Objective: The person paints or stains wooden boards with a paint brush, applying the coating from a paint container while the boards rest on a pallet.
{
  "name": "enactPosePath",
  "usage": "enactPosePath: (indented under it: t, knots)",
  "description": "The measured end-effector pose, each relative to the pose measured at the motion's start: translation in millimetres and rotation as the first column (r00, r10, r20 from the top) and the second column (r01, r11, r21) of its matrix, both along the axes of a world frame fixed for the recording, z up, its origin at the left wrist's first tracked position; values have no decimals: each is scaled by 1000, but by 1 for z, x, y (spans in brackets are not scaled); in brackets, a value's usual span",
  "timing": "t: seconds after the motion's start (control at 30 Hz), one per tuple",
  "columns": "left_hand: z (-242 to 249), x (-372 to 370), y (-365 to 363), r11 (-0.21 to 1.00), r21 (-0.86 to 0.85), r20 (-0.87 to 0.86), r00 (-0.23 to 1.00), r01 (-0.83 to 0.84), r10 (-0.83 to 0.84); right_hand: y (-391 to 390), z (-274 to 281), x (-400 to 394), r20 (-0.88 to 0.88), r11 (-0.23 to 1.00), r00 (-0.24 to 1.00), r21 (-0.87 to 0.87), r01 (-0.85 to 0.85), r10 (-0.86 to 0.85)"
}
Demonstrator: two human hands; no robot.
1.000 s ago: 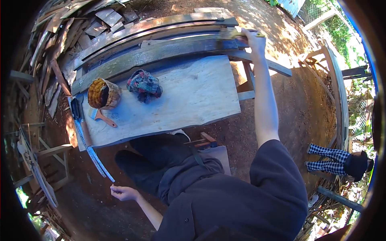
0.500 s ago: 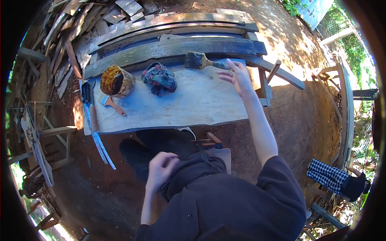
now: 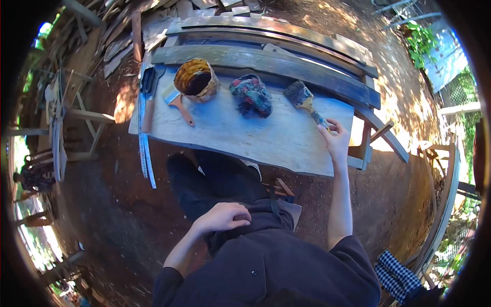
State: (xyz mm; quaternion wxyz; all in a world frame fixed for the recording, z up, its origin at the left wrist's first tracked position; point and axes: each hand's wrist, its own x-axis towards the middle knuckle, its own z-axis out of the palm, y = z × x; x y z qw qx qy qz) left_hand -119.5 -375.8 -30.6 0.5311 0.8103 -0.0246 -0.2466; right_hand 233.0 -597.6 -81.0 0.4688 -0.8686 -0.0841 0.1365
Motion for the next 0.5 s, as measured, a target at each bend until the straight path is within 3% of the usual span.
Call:
enactPosePath:
  t: [0.07,0.1,0.13,0.17,0.23,0.3,0.37,0.43,0.47,0.5]
  knots:
    - [1,1,1,994,8,-21,993,-112,112,3,1,1,69,999,997,-48,-16,19]
    - [6,4,1,978,2,-74,976,-207,206,13,13,-3,91,999,995,28,26,-29]
    - [6,8,2,980,-6,-67,978,-200,199,24,23,-6,111,992,991,105,68,-80]
    - [5,11,3,927,5,-38,926,-376,376,34,32,-9,118,992,989,100,78,-90]
    - [1,20,11,781,-26,13,781,-624,624,58,45,-13,-11,791,971,579,200,-237]
    - [-9,31,26,666,-89,99,659,-740,746,85,49,-9,15,725,972,669,165,-235]
    - [-13,47,40,549,-133,186,524,-825,831,113,43,2,115,756,985,654,25,-131]
    - [-17,63,52,479,-147,296,424,-865,856,137,41,14,188,853,980,519,-48,-59]
    - [-15,70,58,483,-63,411,418,-873,810,146,37,24,442,939,895,330,-99,-61]
    - [-15,69,58,477,-68,414,411,-876,812,147,33,26,447,938,893,330,-107,-55]
